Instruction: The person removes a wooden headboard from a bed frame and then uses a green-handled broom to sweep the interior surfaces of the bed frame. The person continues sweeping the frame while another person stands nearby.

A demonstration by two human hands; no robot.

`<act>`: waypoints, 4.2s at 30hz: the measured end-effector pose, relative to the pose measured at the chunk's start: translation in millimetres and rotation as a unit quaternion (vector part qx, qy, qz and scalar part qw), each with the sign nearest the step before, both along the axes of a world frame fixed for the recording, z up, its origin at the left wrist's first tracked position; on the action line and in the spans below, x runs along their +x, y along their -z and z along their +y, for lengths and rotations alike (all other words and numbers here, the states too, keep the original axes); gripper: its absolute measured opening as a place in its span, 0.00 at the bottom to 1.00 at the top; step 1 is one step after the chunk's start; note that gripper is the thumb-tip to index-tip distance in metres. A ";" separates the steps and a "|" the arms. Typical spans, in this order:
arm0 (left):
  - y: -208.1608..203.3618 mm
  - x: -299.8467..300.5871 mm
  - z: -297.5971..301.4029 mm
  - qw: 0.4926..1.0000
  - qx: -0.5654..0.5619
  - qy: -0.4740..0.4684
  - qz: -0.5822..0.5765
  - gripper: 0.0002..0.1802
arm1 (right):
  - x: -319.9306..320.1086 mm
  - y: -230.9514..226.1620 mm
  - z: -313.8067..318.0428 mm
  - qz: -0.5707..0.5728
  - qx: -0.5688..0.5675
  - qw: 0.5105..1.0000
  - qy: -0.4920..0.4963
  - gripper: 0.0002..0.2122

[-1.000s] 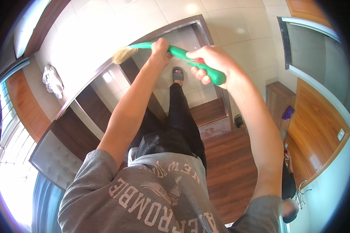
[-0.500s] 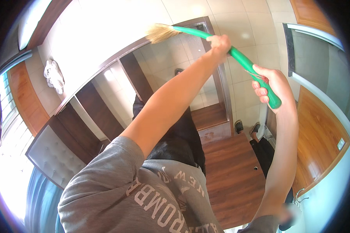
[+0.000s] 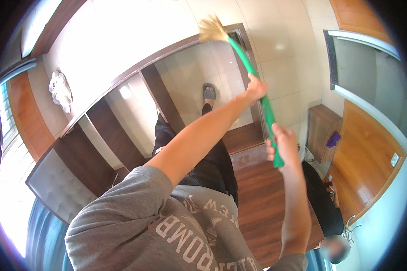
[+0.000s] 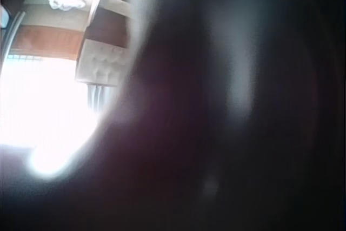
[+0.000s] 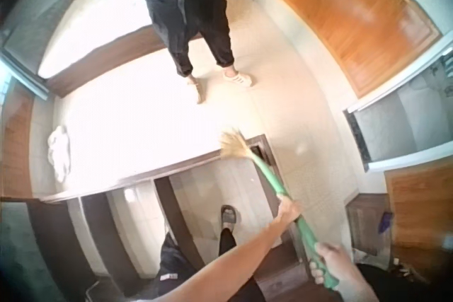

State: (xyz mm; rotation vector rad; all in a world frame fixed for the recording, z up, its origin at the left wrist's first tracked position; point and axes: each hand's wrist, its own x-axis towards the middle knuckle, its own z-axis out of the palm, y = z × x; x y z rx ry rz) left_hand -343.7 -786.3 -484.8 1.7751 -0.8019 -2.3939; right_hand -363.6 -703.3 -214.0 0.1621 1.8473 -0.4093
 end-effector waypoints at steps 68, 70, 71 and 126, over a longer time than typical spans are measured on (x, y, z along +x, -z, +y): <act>-16.1 131.8 -78.1 0.928 0.072 -0.351 0.100 0.07 | 142.3 -48.0 -45.8 0.101 -0.042 0.935 -0.337 0.17; -10.8 97.4 -82.9 0.941 0.064 -0.321 0.092 0.11 | 131.7 -45.9 -41.1 0.107 -0.053 0.941 -0.316 0.15; -11.2 88.7 -82.8 0.934 0.072 -0.339 0.091 0.11 | 125.3 -46.4 -39.1 0.109 -0.059 0.944 -0.305 0.14; -114.0 425.9 21.4 0.969 -0.154 0.086 0.174 0.30 | 232.5 -8.3 143.8 0.171 -0.097 0.978 -0.075 0.11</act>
